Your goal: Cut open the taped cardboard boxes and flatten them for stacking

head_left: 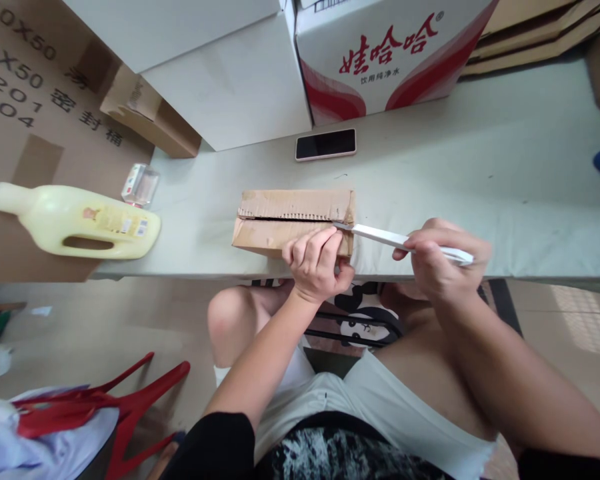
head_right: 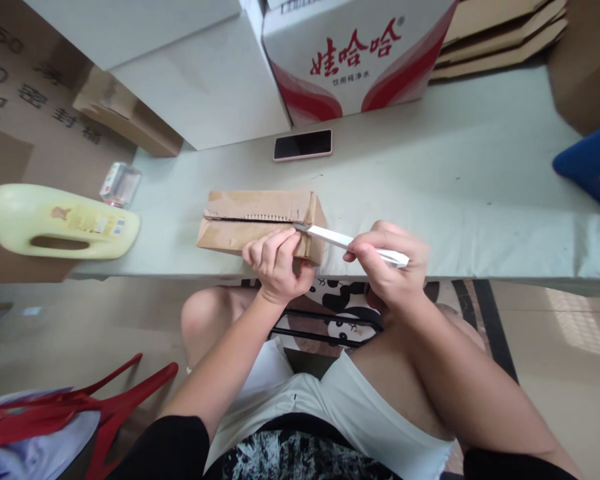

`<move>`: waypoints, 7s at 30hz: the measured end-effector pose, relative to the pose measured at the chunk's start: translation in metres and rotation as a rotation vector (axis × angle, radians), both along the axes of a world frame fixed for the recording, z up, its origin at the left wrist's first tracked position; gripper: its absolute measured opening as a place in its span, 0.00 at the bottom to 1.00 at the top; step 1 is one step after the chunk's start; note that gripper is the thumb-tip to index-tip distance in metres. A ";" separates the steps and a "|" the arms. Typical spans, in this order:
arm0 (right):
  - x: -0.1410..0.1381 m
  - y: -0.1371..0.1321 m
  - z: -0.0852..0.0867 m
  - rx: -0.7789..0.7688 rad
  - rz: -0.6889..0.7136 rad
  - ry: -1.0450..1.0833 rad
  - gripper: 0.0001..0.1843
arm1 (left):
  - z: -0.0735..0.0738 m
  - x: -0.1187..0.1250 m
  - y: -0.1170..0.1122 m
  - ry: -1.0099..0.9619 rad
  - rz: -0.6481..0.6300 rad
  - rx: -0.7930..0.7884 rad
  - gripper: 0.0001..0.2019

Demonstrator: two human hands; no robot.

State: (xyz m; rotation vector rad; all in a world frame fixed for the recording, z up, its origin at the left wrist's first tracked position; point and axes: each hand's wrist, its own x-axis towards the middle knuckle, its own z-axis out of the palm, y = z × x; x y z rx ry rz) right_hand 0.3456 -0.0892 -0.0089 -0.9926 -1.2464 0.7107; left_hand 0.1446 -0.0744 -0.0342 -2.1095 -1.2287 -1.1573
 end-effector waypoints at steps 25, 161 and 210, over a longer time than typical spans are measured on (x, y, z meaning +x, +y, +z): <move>-0.006 0.007 0.007 -0.029 -0.172 0.246 0.16 | -0.006 -0.004 -0.003 -0.006 0.012 -0.070 0.22; -0.001 0.051 -0.022 -0.533 0.023 -0.674 0.29 | 0.104 -0.019 0.136 0.133 -0.188 -0.628 0.10; -0.001 0.047 -0.028 -0.253 0.201 -0.579 0.21 | 0.092 -0.125 0.050 -0.713 -0.031 -0.295 0.19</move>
